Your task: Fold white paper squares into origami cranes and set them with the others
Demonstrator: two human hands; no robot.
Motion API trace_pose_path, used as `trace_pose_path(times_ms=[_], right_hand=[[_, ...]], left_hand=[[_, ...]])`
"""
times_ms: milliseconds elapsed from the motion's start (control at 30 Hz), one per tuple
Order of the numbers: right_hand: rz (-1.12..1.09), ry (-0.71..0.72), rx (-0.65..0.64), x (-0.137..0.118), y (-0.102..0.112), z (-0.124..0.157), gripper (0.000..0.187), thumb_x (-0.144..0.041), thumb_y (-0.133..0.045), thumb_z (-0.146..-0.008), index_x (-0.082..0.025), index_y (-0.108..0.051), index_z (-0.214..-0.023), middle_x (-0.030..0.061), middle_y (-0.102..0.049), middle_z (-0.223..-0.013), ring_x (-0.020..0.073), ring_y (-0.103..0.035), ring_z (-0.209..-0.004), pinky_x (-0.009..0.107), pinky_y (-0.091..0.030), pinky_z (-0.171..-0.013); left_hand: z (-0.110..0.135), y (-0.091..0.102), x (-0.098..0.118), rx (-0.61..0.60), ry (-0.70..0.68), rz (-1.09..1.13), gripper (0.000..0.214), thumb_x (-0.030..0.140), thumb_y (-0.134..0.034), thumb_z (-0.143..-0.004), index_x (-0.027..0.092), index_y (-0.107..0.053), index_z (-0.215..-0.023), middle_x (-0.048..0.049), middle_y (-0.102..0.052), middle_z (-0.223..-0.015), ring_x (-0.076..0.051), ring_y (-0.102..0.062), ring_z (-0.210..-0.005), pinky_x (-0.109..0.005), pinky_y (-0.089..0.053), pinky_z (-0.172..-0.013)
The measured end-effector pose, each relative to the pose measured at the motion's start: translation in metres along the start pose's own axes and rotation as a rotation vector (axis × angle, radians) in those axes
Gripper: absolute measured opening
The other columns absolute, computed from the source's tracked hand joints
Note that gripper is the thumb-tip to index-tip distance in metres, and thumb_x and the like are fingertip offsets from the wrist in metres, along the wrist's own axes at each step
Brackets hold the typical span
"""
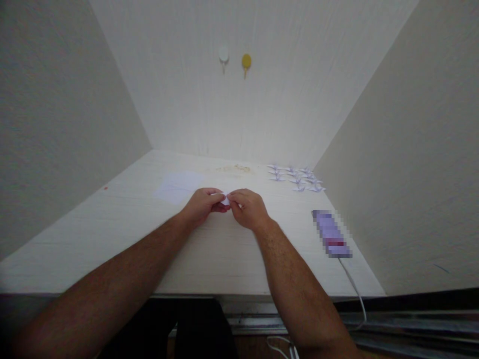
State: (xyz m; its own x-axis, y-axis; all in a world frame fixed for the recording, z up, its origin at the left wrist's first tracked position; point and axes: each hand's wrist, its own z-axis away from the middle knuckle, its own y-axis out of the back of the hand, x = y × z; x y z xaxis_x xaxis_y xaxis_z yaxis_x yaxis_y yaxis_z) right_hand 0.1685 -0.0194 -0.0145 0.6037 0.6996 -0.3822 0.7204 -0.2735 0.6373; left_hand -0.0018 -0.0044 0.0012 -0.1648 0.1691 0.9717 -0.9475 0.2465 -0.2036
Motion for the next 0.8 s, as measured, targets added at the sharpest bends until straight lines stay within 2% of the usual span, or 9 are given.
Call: trace_pose_path(times_ms=[167, 233, 367, 467, 600, 800], right_hand=[[-0.055, -0.036, -0.003, -0.001, 0.000, -0.001, 0.019, -0.018, -0.058, -0.081, -0.025, -0.073, -0.090, 0.0054, -0.073, -0.098, 0.0185, -0.066, -0.094, 0.036, -0.052, -0.088], [-0.119, -0.098, 0.027, -0.003, -0.002, -0.001, 0.016, -0.020, -0.059, -0.081, -0.025, -0.073, -0.087, 0.0054, -0.073, -0.097, 0.0181, -0.067, -0.093, 0.035, -0.053, -0.086], [-0.287, -0.399, 0.129, -0.008, -0.009, -0.004, 0.012, -0.028, -0.066, -0.077, -0.022, -0.071, -0.087, 0.0048, -0.074, -0.088, 0.0167, -0.068, -0.079, 0.032, -0.056, -0.072], [-0.445, -0.570, 0.128, -0.008, -0.011, -0.006, 0.018, -0.031, -0.069, -0.073, -0.019, -0.070, -0.086, 0.0043, -0.073, -0.081, 0.0155, -0.068, -0.071, 0.030, -0.055, -0.067], [-0.591, -0.649, 0.079, -0.006, -0.008, -0.007, 0.016, -0.031, -0.071, -0.069, -0.017, -0.067, -0.076, 0.0012, -0.069, -0.068, 0.0132, -0.063, -0.060, 0.028, -0.053, -0.060], [-0.705, -0.737, 0.042, -0.004, -0.006, -0.007, 0.013, -0.028, -0.070, -0.068, -0.017, -0.064, -0.071, 0.0002, -0.066, -0.065, 0.0117, -0.061, -0.055, 0.028, -0.053, -0.057]], left_hand=[[-0.002, 0.001, -0.002, 0.009, 0.018, -0.024, 0.023, 0.029, -0.074, -0.062, 0.011, -0.063, -0.073, -0.0076, -0.069, -0.064, -0.017, -0.067, -0.057, -0.027, -0.055, -0.058], [-0.002, 0.002, -0.002, 0.026, 0.008, -0.042, 0.021, 0.028, -0.073, -0.063, 0.012, -0.062, -0.071, -0.0062, -0.068, -0.062, -0.016, -0.067, -0.055, -0.027, -0.055, -0.057], [-0.002, 0.000, -0.002, 0.033, -0.049, -0.099, 0.016, 0.025, -0.070, -0.065, 0.013, -0.061, -0.071, -0.0021, -0.064, -0.055, -0.016, -0.066, -0.053, -0.026, -0.054, -0.055], [0.000, 0.000, -0.001, 0.030, -0.099, -0.152, 0.015, 0.026, -0.069, -0.068, 0.013, -0.062, -0.073, -0.0028, -0.065, -0.056, -0.016, -0.067, -0.055, -0.026, -0.055, -0.057], [0.001, 0.000, 0.000, 0.027, -0.138, -0.219, 0.015, 0.026, -0.068, -0.069, 0.012, -0.064, -0.074, -0.0046, -0.067, -0.061, -0.016, -0.067, -0.056, -0.025, -0.054, -0.056], [0.005, -0.001, 0.002, 0.040, -0.167, -0.308, 0.013, 0.025, -0.066, -0.070, 0.013, -0.064, -0.072, -0.0027, -0.066, -0.059, -0.016, -0.068, -0.056, -0.021, -0.050, -0.052]])
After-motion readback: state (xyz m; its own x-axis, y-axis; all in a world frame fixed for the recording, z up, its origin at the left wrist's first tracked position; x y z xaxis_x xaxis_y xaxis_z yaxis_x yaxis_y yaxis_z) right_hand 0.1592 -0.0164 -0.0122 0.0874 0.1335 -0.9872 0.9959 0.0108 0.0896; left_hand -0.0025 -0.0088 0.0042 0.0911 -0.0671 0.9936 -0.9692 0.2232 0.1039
